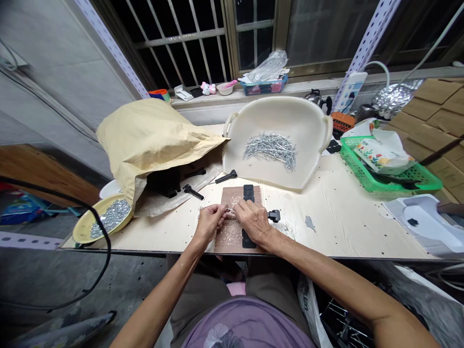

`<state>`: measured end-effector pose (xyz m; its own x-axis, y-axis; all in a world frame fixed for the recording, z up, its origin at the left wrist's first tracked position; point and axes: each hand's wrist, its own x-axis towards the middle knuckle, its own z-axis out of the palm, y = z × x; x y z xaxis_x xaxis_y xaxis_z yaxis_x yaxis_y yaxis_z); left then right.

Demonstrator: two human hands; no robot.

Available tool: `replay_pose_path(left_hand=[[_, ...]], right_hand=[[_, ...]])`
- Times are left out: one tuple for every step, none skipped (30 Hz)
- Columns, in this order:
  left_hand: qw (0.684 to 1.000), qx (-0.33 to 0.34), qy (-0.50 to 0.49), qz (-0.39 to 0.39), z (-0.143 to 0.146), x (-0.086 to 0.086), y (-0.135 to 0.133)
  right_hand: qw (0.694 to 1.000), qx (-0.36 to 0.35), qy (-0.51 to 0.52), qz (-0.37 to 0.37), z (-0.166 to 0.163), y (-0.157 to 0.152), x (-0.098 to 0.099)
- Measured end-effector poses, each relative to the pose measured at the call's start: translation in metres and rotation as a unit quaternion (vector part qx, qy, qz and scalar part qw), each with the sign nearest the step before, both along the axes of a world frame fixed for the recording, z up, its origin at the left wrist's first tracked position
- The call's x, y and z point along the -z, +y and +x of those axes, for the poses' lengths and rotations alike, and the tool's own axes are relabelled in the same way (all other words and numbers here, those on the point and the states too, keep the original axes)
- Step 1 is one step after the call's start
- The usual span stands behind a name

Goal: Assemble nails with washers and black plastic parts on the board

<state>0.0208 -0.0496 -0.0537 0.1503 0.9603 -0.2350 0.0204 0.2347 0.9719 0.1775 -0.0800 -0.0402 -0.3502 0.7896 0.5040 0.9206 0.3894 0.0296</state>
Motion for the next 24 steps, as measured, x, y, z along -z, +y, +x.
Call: replay_pose_path(left_hand=[[1.000,0.001,0.003,0.001,0.000,-0.001,0.000],[1.000,0.001,0.001,-0.002,0.001,-0.001,0.000],[1.000,-0.001,-0.007,-0.008,0.002,-0.002,0.000],[1.000,-0.004,-0.020,-0.019,0.003,-0.003,0.000],[0.999,-0.007,-0.036,-0.031,0.004,-0.004,0.001],[0.998,-0.010,-0.050,-0.043,0.004,-0.004,0.001],[0.997,-0.012,-0.061,-0.055,0.005,-0.005,0.001],[0.996,-0.012,-0.067,-0.064,0.006,-0.005,0.001],[0.995,-0.010,-0.068,-0.070,0.006,-0.006,0.001],[0.995,-0.008,-0.069,-0.072,0.006,-0.006,0.001],[0.995,-0.008,-0.070,-0.072,0.006,-0.006,0.001],[0.995,-0.010,-0.071,-0.070,0.007,-0.007,0.001],[0.995,-0.013,-0.074,-0.066,0.007,-0.007,0.000],[0.995,-0.018,-0.076,-0.064,0.007,-0.008,0.000],[0.995,-0.023,-0.076,-0.062,0.007,-0.008,0.000],[0.995,-0.025,-0.075,-0.061,0.007,-0.008,-0.001],[0.995,-0.024,-0.073,-0.062,0.007,-0.008,-0.001],[0.995,-0.021,-0.072,-0.063,0.007,-0.008,-0.002],[0.995,-0.017,-0.073,-0.062,0.006,-0.008,-0.002],[0.995,-0.011,-0.076,-0.062,0.006,-0.008,-0.003],[0.995,-0.004,-0.080,-0.061,0.005,-0.008,-0.003],[0.994,0.004,-0.086,-0.062,0.004,-0.008,-0.003],[0.994,0.011,-0.094,-0.063,0.003,-0.009,-0.003],[0.992,0.017,-0.103,-0.064,0.002,-0.010,-0.004]], right_hand=[[1.000,-0.001,-0.003,0.001,0.000,0.000,-0.001],[1.000,-0.004,-0.009,0.002,0.000,0.000,-0.002],[1.000,-0.007,-0.015,0.003,0.000,0.000,-0.004],[1.000,-0.011,-0.020,0.005,-0.001,0.000,-0.006],[1.000,-0.016,-0.024,0.006,-0.001,0.000,-0.007],[0.999,-0.021,-0.030,0.008,-0.001,0.000,-0.008],[0.999,-0.025,-0.036,0.010,0.000,0.000,-0.009],[0.999,-0.029,-0.043,0.013,0.000,0.000,-0.010],[0.998,-0.034,-0.049,0.016,0.001,0.001,-0.010],[0.998,-0.038,-0.054,0.018,0.002,0.001,-0.010],[0.997,-0.044,-0.056,0.017,0.002,0.001,-0.010],[0.997,-0.048,-0.056,0.014,0.003,0.002,-0.010],[0.997,-0.051,-0.054,0.007,0.004,0.002,-0.010],[0.997,-0.051,-0.051,0.000,0.004,0.002,-0.009],[0.998,-0.048,-0.046,-0.008,0.004,0.003,-0.009],[0.998,-0.041,-0.037,-0.014,0.004,0.003,-0.009],[0.999,-0.032,-0.025,-0.019,0.004,0.003,-0.009],[0.999,-0.023,-0.013,-0.023,0.003,0.003,-0.009],[1.000,-0.015,-0.002,-0.026,0.003,0.003,-0.009],[1.000,-0.008,0.006,-0.028,0.003,0.003,-0.010],[0.999,-0.005,0.010,-0.031,0.002,0.004,-0.011],[0.999,-0.003,0.012,-0.032,0.002,0.004,-0.012],[0.999,-0.004,0.013,-0.033,0.002,0.004,-0.013],[0.999,-0.004,0.014,-0.032,0.002,0.004,-0.014]])
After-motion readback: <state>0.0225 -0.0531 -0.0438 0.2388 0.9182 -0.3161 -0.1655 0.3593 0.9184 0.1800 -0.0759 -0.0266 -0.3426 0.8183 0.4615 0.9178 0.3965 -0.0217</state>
